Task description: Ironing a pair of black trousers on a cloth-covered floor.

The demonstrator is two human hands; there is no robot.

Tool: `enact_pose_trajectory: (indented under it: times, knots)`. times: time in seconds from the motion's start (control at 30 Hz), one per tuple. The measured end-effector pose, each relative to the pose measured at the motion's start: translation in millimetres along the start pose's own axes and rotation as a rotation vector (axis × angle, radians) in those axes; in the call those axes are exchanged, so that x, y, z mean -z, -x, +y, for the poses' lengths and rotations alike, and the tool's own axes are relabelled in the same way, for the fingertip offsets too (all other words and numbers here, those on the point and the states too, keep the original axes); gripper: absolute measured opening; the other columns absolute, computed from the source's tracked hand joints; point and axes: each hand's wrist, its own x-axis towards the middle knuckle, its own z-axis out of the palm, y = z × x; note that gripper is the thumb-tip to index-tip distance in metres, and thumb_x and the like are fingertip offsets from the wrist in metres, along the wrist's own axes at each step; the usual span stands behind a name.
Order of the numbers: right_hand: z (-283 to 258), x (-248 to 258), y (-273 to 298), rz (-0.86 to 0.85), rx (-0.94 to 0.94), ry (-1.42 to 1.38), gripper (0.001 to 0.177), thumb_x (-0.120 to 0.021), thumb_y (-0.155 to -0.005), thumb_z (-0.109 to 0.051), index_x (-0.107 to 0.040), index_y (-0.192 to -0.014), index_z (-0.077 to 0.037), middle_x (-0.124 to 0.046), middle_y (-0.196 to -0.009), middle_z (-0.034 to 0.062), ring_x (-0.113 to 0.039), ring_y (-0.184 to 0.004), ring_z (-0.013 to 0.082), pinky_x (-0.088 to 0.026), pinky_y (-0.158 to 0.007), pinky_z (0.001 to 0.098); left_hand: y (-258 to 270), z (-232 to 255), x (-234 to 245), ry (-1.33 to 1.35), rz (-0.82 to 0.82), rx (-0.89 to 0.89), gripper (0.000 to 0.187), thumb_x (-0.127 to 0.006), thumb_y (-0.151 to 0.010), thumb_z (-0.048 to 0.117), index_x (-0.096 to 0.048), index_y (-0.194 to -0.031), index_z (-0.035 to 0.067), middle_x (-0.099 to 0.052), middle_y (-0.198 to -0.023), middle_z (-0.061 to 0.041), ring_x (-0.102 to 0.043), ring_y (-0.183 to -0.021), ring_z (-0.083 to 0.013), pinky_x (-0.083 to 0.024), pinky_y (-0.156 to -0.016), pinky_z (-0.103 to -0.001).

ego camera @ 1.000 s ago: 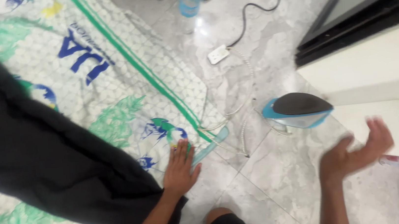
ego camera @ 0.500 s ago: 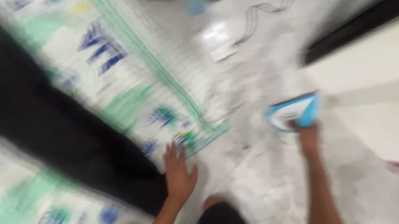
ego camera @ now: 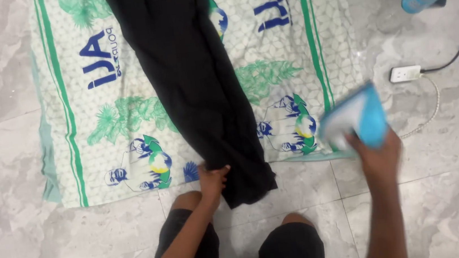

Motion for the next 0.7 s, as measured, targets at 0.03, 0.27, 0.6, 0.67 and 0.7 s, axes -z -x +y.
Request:
enact_pose_trajectory:
  times: [0.03, 0.27, 0.6, 0.67, 0.7]
  knots:
    - [9.8, -20.4, -23.8, 0.003, 0.006, 0.007, 0.032, -0.085, -0.084, -0.007, -0.07, -0.112, 0.002, -0.072, -0.101, 0.003, -0.065, -0.088, 0.0104, -0.054, -0.082, 0.0279, -13.7, -21.8, 4.5, 0.006, -0.008, 0.0, 0.089, -0.085, -0.07, 0.019, -0.038, -0.144, 0.003, -0.065, -0.101, -0.022, -0.062, -0.085, -0.0325, -0.051, -0.071, -0.043]
    - [103.5, -116.1, -151.0, 0.087, 0.135, -0.301, 0.039, -0.084, -0.086, 0.003, -0.066, -0.121, 0.001, -0.07, -0.107, 0.0024, -0.063, -0.095, 0.0139, -0.052, -0.087, 0.0292, -96.5, -96.7, 24.3, -0.389, 0.169, -0.617, 0.031, -0.09, -0.07, 0.018, -0.074, -0.091, 0.001, -0.067, -0.095, -0.013, -0.067, -0.086, -0.0284, -0.054, -0.079, -0.039]
    - [117.2, -105.9, -69.2, 0.449, 0.357, 0.22, 0.072, -0.078, -0.098, -0.01, -0.034, -0.152, 0.008, -0.041, -0.152, 0.0278, -0.04, -0.143, 0.0379, -0.032, -0.12, 0.0468, -119.2, -30.3, 169.0, -0.736, 0.671, -0.979, 0.074, -0.066, -0.097, 0.04, -0.045, -0.151, -0.006, -0.038, -0.158, -0.036, -0.031, -0.15, -0.0521, -0.022, -0.12, -0.067]
    - [179.5, -95.6, -28.5, 0.442, 0.297, 0.396, 0.065, -0.068, -0.105, -0.017, -0.035, -0.155, 0.008, -0.039, -0.157, 0.0298, -0.037, -0.148, 0.0412, -0.029, -0.123, 0.05, -133.1, -38.8, 191.5, -0.782, 0.67, -0.868, 0.075, -0.061, -0.1, 0.044, -0.041, -0.155, -0.003, -0.03, -0.165, -0.033, -0.023, -0.155, -0.0516, -0.015, -0.121, -0.071]
    - [211.2, -90.8, -7.5, 0.427, 0.237, 0.564, 0.059, -0.057, -0.112, -0.023, -0.036, -0.158, 0.008, -0.038, -0.163, 0.0318, -0.035, -0.153, 0.0446, -0.027, -0.127, 0.0533, -140.3, -44.2, 203.2, -0.828, 0.675, -0.755, 0.076, -0.055, -0.103, 0.047, -0.037, -0.16, 0.0, -0.022, -0.171, -0.031, -0.015, -0.16, -0.0511, -0.008, -0.122, -0.075]
